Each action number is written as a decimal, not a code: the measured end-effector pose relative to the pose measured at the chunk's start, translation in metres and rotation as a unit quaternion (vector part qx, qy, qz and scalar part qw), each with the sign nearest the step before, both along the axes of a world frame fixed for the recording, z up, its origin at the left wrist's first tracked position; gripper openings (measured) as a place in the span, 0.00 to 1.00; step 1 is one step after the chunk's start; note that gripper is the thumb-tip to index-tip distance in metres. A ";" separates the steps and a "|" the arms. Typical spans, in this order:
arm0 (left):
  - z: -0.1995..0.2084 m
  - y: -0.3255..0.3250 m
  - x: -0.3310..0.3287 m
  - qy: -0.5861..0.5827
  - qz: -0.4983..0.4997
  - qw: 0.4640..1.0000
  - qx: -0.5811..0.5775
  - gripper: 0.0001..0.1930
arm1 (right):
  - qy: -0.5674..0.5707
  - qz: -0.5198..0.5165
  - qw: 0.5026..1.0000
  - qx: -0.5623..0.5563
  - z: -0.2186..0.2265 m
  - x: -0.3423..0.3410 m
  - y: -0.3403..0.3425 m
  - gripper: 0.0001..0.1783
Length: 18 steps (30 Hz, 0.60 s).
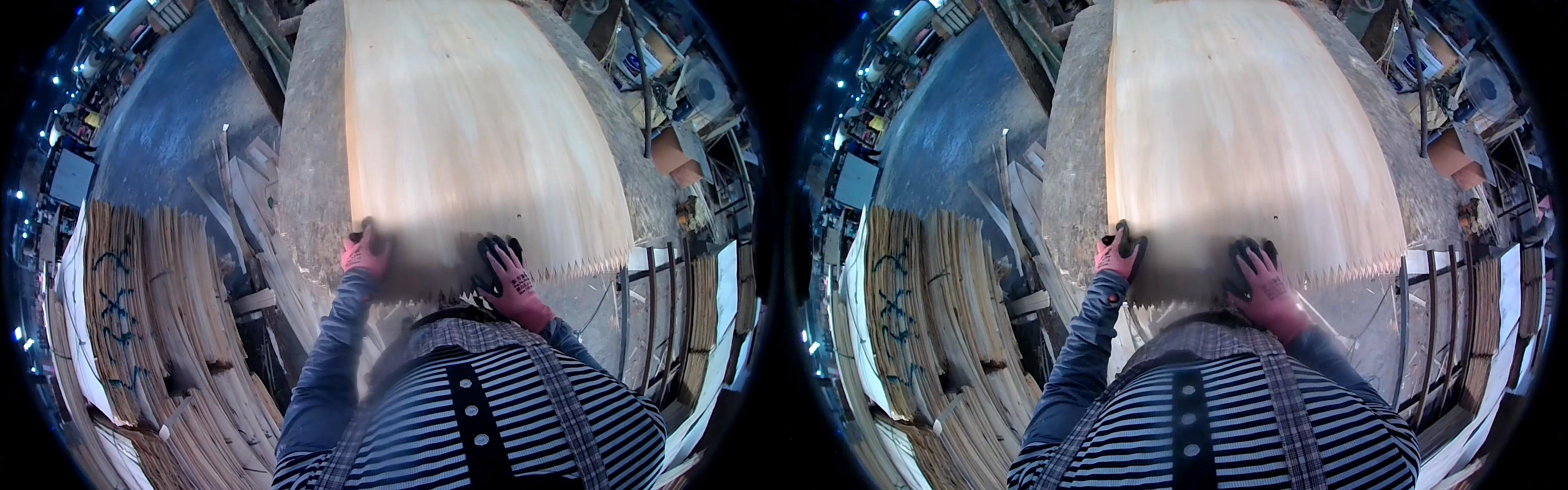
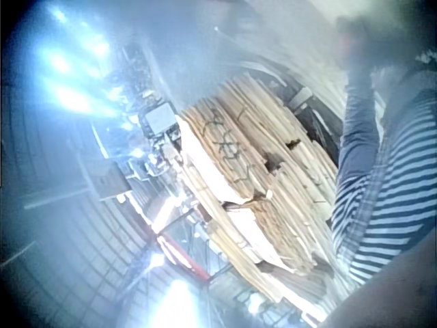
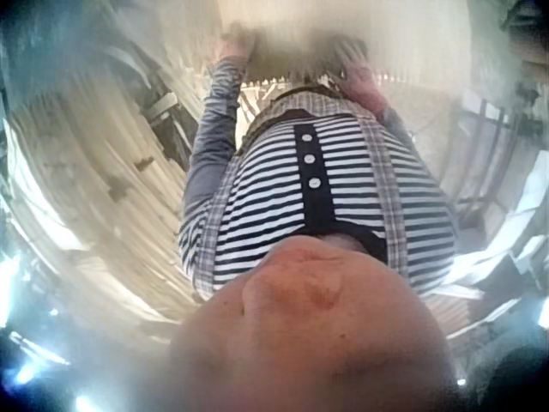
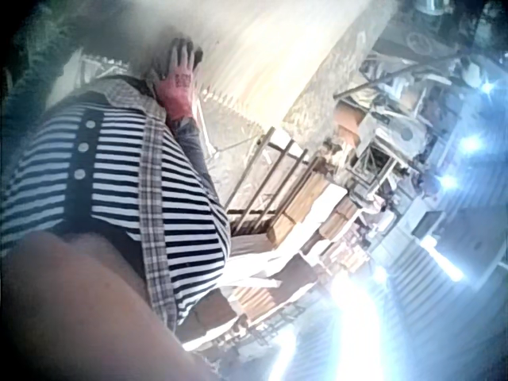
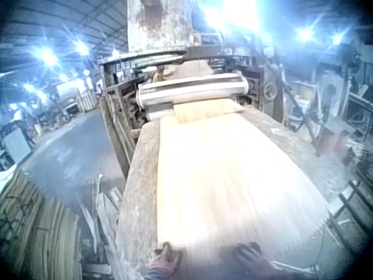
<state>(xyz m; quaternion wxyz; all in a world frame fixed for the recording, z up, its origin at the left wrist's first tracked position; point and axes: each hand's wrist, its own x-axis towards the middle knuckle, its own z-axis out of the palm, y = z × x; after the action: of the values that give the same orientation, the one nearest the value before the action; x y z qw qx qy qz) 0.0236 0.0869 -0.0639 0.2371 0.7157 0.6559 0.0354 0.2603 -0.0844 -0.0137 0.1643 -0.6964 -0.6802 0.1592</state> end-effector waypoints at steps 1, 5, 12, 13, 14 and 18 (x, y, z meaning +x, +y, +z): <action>-0.005 -0.001 -0.003 -0.029 0.010 0.999 0.029 0.33 | -0.004 -0.001 1.000 0.004 0.000 -0.001 -0.001 0.38; -0.013 -0.006 -0.007 -0.243 -0.040 0.955 0.168 0.27 | -0.027 0.028 0.999 0.003 0.009 -0.003 -0.003 0.40; 0.135 -0.045 0.057 -0.614 -0.209 0.759 -0.056 0.29 | 0.009 0.078 0.996 0.034 -0.001 0.017 -0.018 0.43; 0.143 -0.047 0.061 -0.671 -0.194 0.710 -0.087 0.28 | 0.025 0.086 0.993 0.077 -0.014 0.021 -0.019 0.42; 0.150 -0.047 0.061 -0.682 -0.178 0.700 -0.119 0.29 | 0.022 0.111 0.985 0.130 -0.026 0.027 -0.028 0.39; 0.143 -0.042 0.068 -0.711 -0.123 0.675 -0.154 0.30 | 0.018 0.106 0.966 0.235 -0.066 0.042 -0.031 0.37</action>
<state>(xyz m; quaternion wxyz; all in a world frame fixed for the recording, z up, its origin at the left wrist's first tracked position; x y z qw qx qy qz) 0.0913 0.0445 0.0793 0.7411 0.5024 0.1913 0.4022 0.3022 -0.1152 -0.0796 0.3178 -0.5596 -0.7650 0.0244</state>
